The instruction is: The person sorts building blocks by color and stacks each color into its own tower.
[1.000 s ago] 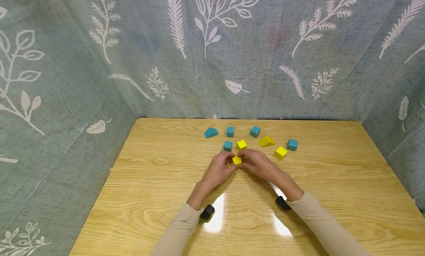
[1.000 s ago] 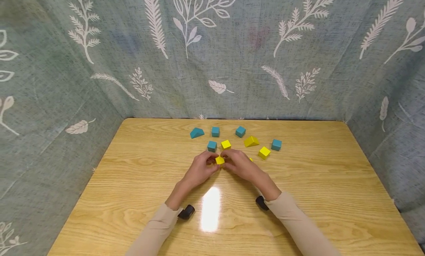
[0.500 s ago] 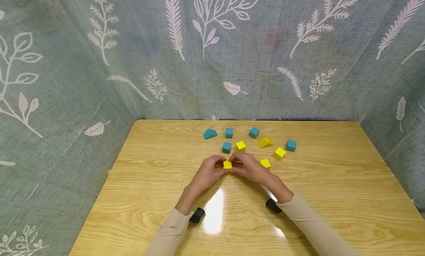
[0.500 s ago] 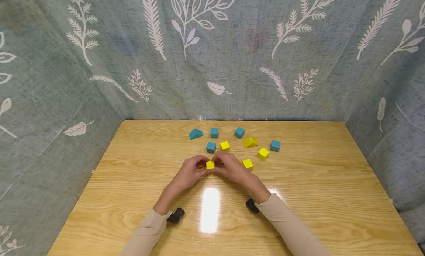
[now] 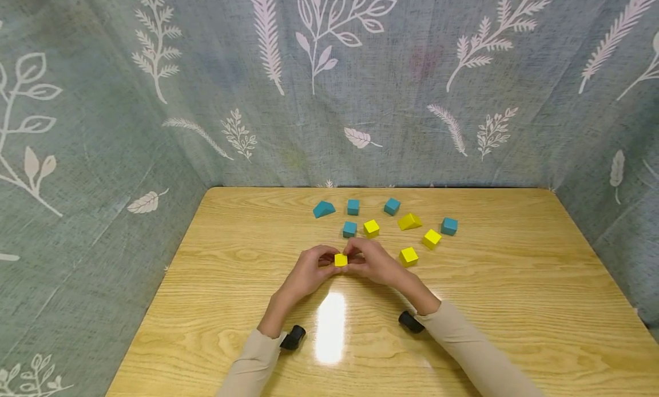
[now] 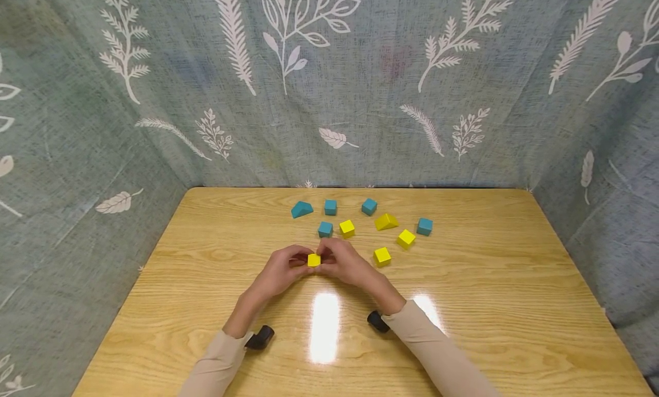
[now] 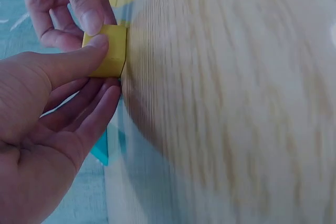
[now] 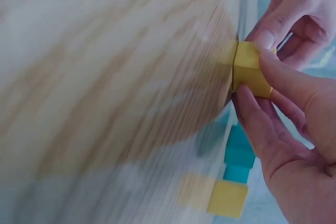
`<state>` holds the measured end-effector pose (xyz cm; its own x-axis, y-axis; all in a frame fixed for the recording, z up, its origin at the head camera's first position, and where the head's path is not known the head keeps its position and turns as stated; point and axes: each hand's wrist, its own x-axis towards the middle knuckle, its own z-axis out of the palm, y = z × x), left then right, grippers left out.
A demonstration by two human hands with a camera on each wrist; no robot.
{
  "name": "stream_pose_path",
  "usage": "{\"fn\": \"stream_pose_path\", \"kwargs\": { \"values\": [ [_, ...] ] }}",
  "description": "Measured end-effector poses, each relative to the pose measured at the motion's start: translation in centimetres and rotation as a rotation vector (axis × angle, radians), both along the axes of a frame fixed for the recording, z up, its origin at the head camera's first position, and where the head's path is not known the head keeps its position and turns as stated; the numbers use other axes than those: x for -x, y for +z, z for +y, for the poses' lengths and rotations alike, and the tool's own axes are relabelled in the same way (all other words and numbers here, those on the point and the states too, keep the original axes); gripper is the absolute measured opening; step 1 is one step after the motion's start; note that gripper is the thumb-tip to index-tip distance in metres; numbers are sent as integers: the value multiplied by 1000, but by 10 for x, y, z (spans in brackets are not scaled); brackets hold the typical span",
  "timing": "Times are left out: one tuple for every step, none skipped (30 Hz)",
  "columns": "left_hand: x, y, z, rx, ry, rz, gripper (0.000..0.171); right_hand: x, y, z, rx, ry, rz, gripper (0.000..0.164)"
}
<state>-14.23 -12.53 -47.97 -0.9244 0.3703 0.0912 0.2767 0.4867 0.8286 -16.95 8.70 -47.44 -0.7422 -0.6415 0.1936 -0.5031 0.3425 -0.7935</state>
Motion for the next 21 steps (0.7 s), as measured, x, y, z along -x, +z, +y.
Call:
{"fn": "stream_pose_path", "kwargs": {
  "values": [
    [-1,0,-2,-6,3,-8,33,-1,0,-2,10,4,0,21],
    [-1,0,-3,-12,4,-13,33,-2,1,-3,19,4,-4,21],
    [-2,0,-5,-18,4,-19,33,-2,1,-5,25,3,-3,21],
    [-2,0,-6,-21,4,-22,33,-3,1,-7,33,2,-4,21],
    [-3,0,-7,-26,3,-24,34,-4,1,-8,38,1,-1,21],
    [-3,0,-9,-32,-2,-21,34,-5,1,-10,41,0,3,22],
    [-4,0,-10,-36,-3,-24,34,-5,0,-11,45,-1,3,22],
    [-4,0,-11,-41,-5,-27,35,-5,-1,-12,46,-3,9,21],
    [-5,0,-12,-46,-7,-29,35,-5,-1,-13,44,-5,13,21],
    [-5,-1,-14,-50,-10,-28,36,-6,-2,-14,46,-6,14,22],
    [-5,-1,-15,-50,-11,-27,36,-6,-2,-15,46,-7,17,22],
    [-6,-1,-16,-53,-12,-27,35,-6,-3,-17,49,-7,15,22],
    [-6,-1,-18,-50,-8,-32,36,-6,-3,-18,50,-6,13,22],
    [-7,-1,-19,-49,-9,-25,36,-6,-3,-19,51,-6,11,22],
    [-7,-1,-20,-47,-7,-26,36,-7,-2,-20,50,-5,9,22],
    [-7,-1,-21,-46,-7,-27,35,-7,-2,-21,50,-5,6,22],
    [-8,0,-22,-45,-6,-29,35,-8,-2,-23,49,-5,4,22],
    [-9,0,-22,-46,-7,-31,35,-8,-1,-24,46,-6,3,22],
    [-9,1,-23,-45,-10,-32,35,-9,-1,-24,44,-8,1,22],
    [-9,1,-24,-46,-14,-32,35,-9,-1,-25,44,-11,2,22],
    [-9,1,-24,-46,-18,-32,34,-9,-1,-25,41,-13,5,22]
  ]
}}
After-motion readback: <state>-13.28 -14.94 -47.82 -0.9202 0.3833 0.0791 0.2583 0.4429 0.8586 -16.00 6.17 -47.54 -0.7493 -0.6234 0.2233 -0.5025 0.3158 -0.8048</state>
